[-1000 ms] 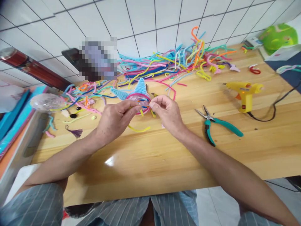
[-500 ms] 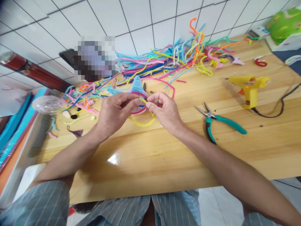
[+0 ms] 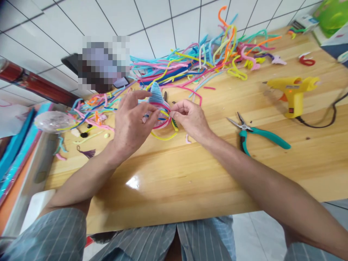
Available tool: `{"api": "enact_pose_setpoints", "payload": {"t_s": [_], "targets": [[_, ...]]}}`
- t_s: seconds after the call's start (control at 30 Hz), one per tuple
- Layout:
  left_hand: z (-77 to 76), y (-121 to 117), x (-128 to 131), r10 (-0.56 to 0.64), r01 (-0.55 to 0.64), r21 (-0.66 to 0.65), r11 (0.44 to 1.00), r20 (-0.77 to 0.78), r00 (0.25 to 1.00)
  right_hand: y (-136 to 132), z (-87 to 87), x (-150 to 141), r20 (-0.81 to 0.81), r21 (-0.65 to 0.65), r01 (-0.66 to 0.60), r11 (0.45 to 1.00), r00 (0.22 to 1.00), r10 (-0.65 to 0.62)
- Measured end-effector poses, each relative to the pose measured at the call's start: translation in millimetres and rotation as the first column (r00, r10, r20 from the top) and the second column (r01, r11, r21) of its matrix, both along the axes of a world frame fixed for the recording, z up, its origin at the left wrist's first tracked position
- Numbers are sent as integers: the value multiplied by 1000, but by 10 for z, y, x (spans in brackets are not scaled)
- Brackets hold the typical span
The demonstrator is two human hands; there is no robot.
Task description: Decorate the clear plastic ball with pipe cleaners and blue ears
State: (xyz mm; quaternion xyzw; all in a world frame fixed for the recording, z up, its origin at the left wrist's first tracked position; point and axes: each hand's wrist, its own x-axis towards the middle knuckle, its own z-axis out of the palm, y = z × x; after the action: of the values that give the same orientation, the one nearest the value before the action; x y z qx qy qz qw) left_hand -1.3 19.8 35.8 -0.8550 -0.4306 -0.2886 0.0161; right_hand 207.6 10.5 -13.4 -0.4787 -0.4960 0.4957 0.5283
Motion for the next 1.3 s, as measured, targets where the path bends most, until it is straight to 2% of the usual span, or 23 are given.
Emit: {"api": "enact_pose_setpoints", "payload": {"t_s": [0.3,0.47,0.7,1.1,1.3], "targets": [[-10,25,66,10,16,-136,991,188,982,66,-24,1,-98,-37,-61,997,994,57],[-18,44,31,23,-15,-53,998,138,990,90,-68,-28,-142,-64,-93,994,986,83],[-1,-5,34,57,-42,-102,994,148,987,77,-92,-65,-140,-29,-102,994,985,97],[26,-59,18,33,-2,-149,989,207,978,74,-117,-122,-126,-28,-77,997,989,73],[-7,-42,17,15,-1,-80,997,183,983,71,-78,-127,-150,-75,-76,994,987,64]]}}
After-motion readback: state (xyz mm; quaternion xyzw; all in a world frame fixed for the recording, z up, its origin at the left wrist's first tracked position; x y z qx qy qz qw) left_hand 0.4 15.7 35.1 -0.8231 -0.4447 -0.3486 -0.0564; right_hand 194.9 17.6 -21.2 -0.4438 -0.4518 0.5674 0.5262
